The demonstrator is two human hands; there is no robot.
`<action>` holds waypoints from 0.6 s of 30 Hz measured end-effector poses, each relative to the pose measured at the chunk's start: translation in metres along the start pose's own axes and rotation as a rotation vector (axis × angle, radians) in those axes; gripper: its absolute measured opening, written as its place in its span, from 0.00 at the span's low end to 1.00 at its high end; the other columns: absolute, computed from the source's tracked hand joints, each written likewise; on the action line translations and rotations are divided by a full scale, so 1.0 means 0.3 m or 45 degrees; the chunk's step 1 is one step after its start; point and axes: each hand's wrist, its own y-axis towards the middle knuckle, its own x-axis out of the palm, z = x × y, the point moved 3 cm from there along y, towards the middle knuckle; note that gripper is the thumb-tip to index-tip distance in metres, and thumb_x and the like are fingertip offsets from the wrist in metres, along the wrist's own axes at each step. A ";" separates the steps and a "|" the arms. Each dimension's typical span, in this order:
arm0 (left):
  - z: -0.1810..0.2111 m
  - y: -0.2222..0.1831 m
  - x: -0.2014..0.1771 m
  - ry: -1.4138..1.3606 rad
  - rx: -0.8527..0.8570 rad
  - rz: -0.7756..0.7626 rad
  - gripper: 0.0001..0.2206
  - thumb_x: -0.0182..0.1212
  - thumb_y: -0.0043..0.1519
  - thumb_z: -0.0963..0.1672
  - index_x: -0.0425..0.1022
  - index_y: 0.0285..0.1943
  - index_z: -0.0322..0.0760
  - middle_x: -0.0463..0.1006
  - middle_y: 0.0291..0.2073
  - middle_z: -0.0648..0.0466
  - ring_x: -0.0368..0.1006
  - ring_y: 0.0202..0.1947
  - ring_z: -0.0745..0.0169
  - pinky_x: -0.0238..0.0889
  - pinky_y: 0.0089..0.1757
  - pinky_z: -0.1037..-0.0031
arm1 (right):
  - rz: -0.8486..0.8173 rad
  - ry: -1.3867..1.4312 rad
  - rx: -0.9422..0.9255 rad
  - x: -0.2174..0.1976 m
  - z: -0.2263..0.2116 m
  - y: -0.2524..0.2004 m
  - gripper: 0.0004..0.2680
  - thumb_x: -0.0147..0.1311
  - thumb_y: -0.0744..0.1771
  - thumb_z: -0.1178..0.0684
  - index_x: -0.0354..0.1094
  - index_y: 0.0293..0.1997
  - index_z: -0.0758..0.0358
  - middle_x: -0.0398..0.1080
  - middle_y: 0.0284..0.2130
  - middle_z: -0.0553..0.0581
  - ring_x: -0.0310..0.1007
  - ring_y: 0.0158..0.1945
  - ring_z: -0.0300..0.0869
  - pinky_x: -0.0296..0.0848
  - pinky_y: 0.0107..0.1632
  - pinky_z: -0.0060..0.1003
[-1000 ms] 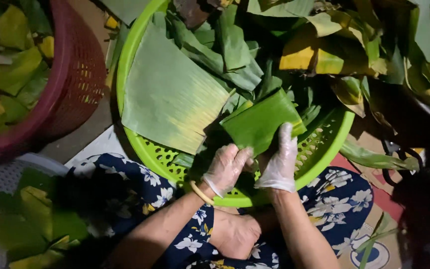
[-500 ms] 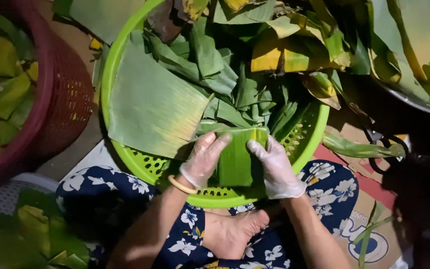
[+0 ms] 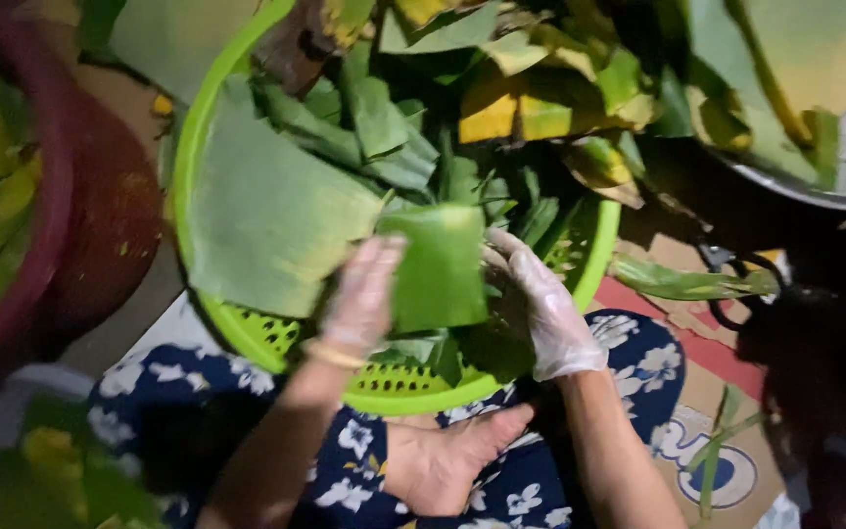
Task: Folding banana leaves into rectangular shapes for food packaging
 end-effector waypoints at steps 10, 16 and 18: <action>0.480 -0.362 0.534 -1.408 -0.198 -0.322 0.29 0.53 0.59 0.59 0.65 0.70 0.58 0.60 0.71 0.59 0.52 0.70 0.46 0.52 0.61 0.32 | 0.480 -0.423 -0.886 -0.513 -0.685 0.119 0.09 0.56 0.68 0.57 0.68 0.53 0.64 0.74 0.39 0.57 0.75 0.40 0.40 0.74 0.45 0.29; 0.132 -0.346 0.566 0.258 -0.605 0.683 0.48 0.84 0.20 0.54 0.79 0.57 0.40 0.75 0.61 0.57 0.69 0.63 0.66 0.57 0.64 0.70 | 0.633 -1.694 -0.842 -0.753 -0.870 0.485 0.20 0.58 0.68 0.54 0.60 0.67 0.69 0.67 0.59 0.70 0.67 0.61 0.56 0.68 0.62 0.47; 0.090 -0.307 0.570 0.241 -0.645 0.561 0.48 0.81 0.22 0.55 0.77 0.59 0.42 0.73 0.63 0.58 0.66 0.65 0.67 0.53 0.65 0.70 | 0.632 -2.178 -0.760 -0.856 -0.859 0.632 0.25 0.64 0.67 0.49 0.60 0.70 0.70 0.66 0.60 0.74 0.64 0.61 0.61 0.64 0.61 0.54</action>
